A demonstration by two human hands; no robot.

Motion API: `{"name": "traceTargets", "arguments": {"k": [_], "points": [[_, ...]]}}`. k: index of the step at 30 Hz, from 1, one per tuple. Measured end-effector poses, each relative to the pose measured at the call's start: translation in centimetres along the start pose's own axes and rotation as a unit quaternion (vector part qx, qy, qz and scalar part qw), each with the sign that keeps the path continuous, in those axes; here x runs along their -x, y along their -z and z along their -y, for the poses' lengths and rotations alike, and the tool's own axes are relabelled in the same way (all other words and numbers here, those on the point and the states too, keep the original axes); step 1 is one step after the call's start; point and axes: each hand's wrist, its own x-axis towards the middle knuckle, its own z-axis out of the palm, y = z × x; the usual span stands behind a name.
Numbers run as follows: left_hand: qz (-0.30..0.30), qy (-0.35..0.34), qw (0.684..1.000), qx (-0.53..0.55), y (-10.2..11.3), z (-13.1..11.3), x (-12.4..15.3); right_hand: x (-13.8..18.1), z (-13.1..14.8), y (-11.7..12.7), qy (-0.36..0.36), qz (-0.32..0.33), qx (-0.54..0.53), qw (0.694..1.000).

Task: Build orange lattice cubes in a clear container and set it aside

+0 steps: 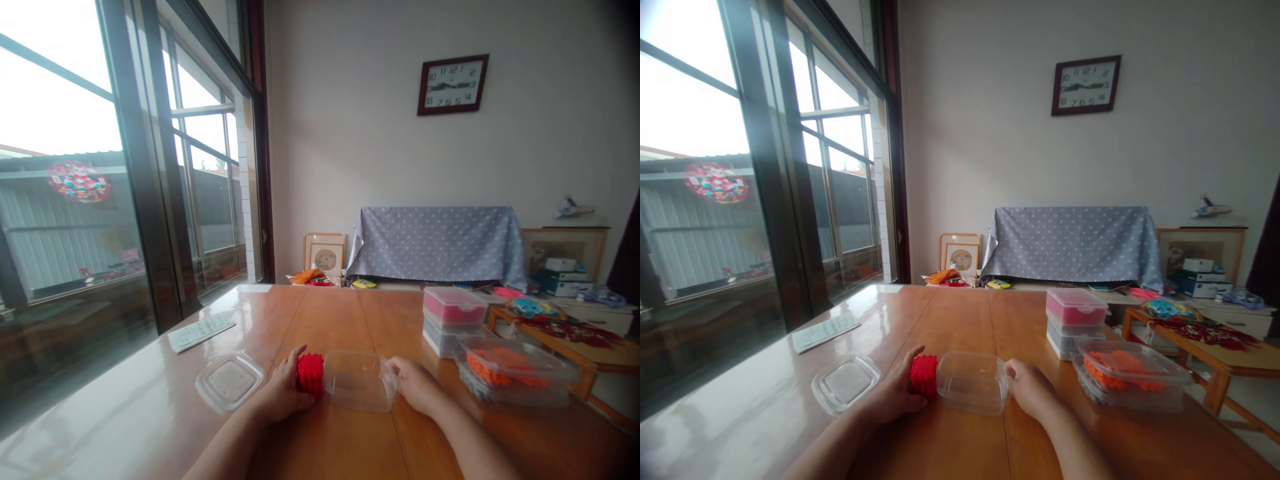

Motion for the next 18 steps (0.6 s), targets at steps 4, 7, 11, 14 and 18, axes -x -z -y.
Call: {"name": "traceTargets", "arguments": {"k": [4,7,11,14,18], "points": [[-0.007,-0.010,1.000,0.003,-0.2,0.5,-0.1,-0.3,-0.8,-0.1,0.007,0.008,-0.011,1.000],[-0.002,-0.015,1.000,0.007,-0.2,0.8,-0.1,-0.7,-1.5,-0.1,0.014,0.007,-0.019,1.000],[-0.001,-0.014,1.000,0.022,0.0,0.8,0.3,-1.1,-1.7,0.2,0.020,-0.036,-0.003,0.999],[0.002,-0.003,1.000,0.021,0.2,0.3,0.5,-1.0,-1.0,0.5,0.008,-0.058,-0.005,0.998],[0.005,0.009,1.000,-0.003,0.2,-0.4,0.7,-0.2,0.7,0.5,-0.011,-0.040,-0.054,0.998]]}}
